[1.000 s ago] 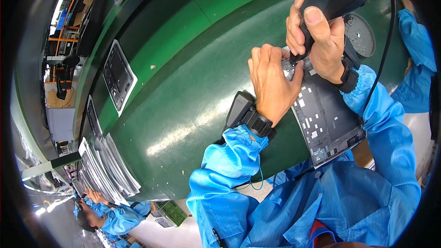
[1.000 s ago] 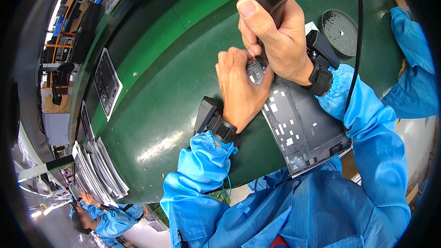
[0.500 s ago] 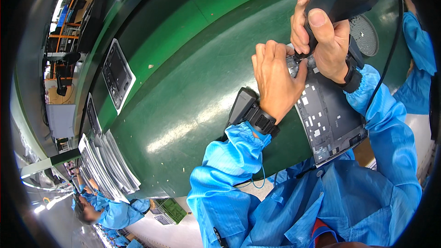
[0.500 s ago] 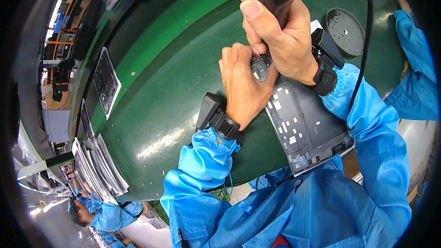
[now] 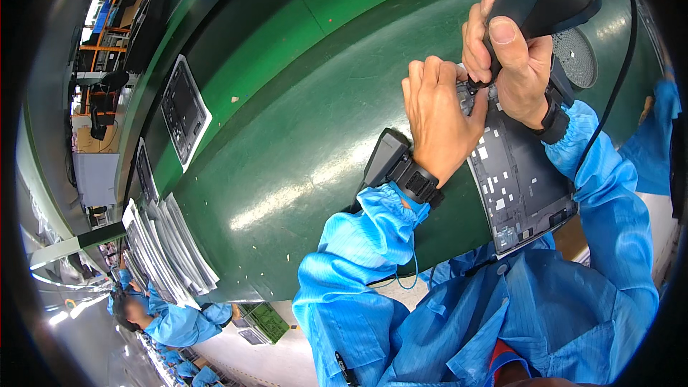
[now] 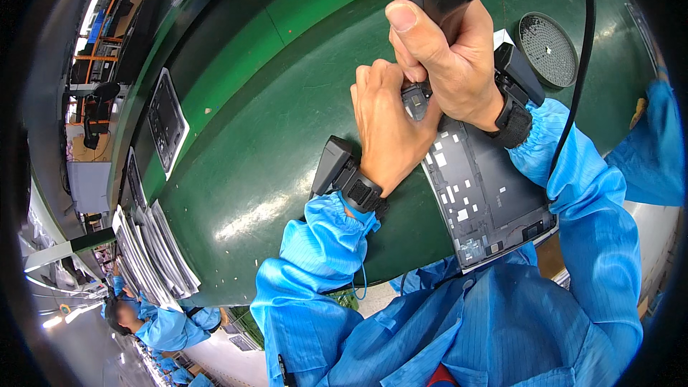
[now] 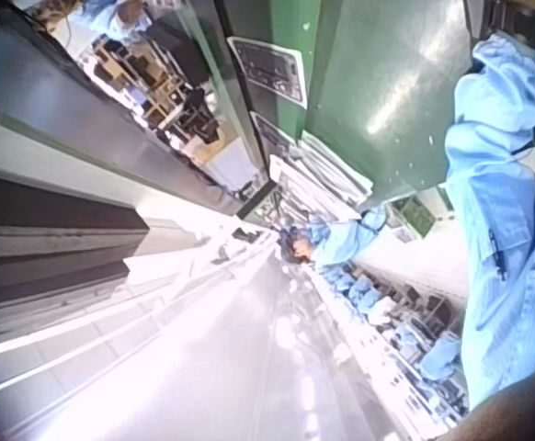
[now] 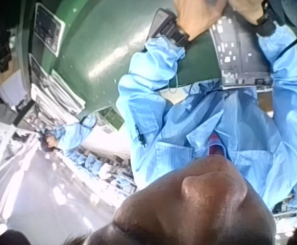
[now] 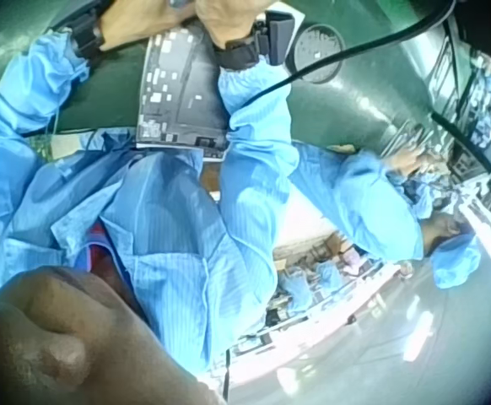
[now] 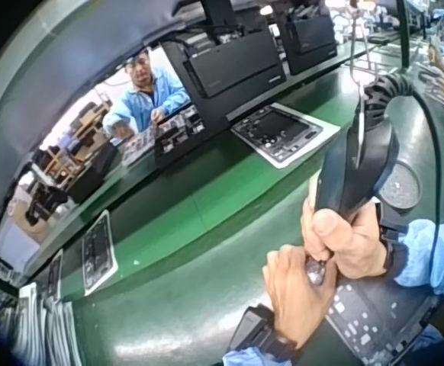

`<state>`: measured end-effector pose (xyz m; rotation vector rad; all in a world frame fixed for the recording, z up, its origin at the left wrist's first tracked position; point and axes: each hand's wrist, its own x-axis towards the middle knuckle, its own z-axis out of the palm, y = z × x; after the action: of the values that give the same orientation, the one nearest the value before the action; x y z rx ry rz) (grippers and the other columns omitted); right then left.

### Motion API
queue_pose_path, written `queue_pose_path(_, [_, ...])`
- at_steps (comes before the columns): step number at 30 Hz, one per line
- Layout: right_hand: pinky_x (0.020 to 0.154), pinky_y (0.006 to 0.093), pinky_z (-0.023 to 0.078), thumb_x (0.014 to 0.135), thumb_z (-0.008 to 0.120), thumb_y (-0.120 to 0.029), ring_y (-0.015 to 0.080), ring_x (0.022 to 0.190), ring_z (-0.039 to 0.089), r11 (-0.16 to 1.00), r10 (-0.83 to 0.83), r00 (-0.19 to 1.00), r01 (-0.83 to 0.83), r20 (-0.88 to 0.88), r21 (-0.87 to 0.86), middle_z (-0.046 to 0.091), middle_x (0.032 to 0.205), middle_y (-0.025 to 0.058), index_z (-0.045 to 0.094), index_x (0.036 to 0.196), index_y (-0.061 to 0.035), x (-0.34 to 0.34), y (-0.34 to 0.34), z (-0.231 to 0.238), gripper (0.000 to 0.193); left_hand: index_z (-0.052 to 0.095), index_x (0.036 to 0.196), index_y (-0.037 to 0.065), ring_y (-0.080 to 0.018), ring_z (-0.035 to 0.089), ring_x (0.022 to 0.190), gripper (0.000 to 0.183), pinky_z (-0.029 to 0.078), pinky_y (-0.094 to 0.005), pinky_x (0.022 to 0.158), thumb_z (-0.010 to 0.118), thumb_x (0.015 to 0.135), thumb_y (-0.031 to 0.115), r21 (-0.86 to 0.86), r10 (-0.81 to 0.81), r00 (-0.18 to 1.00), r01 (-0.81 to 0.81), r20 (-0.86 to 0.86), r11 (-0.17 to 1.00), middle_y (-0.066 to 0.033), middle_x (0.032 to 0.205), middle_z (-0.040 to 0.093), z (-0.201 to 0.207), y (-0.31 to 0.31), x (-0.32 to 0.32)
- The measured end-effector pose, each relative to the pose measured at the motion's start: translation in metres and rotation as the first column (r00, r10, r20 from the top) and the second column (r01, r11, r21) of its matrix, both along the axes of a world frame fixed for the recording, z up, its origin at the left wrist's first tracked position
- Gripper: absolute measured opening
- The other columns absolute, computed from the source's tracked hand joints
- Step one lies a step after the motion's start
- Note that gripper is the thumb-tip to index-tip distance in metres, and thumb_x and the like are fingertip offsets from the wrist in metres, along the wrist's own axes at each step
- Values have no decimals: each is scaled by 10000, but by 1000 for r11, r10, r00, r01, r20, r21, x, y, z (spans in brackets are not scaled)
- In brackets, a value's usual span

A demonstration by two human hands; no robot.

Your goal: Using an electric screwdriver to fasten internal components and housings of electronic devices at an assembly line.

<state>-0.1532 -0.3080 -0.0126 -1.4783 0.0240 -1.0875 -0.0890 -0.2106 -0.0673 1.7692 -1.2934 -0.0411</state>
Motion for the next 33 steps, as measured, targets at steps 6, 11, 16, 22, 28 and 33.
queue_pose_path(6, [456,235,405,1021,575,-370,78,486,431,1000,27,999,-27,-17,0,473,616,21,437,948,-63,1,1,-1,345,594,922,41,-330,506,960,318,382,-438,813,811,691,71,9,12,1000,-12,12,1000,-111,951,547,1,2,0])
queue_pose_path(11, [461,232,407,1019,584,-358,77,481,428,999,-7,1000,8,-24,42,473,610,18,451,976,-52,4,7,5,336,572,927,40,-328,497,894,335,370,-435,769,805,700,118,-44,13,999,-11,37,999,-113,908,538,-4,1,3])
queue_pose_path(16, [463,232,406,1017,593,-357,76,484,429,998,62,996,-63,-58,-10,467,604,14,454,983,-50,0,0,-2,339,577,934,43,-326,498,894,333,371,-436,769,802,700,114,-28,17,999,-15,42,999,-112,913,540,-3,3,2])
queue_pose_path(22, [467,234,336,1011,620,-177,55,456,415,994,68,996,-72,52,82,467,553,-32,565,858,-34,5,4,-5,216,584,943,46,-325,501,895,339,376,-436,771,803,693,111,-40,21,999,-19,46,999,-108,921,546,-4,4,4])
queue_pose_path(28, [471,240,406,1016,592,-354,80,502,442,996,93,994,-92,-56,21,481,632,24,452,1059,-31,-2,1,-7,354,595,930,36,-332,504,965,321,385,-439,824,811,701,96,22,12,1000,-12,28,1000,-125,960,544,5,6,0])
queue_pose_path(33, [484,248,397,1045,543,-238,82,492,475,995,-95,981,93,169,21,509,619,10,539,1006,9,-17,-32,30,249,594,1035,28,-334,514,967,434,397,-439,837,831,688,132,-12,-7,994,8,109,1000,-118,1001,556,15,-12,6])
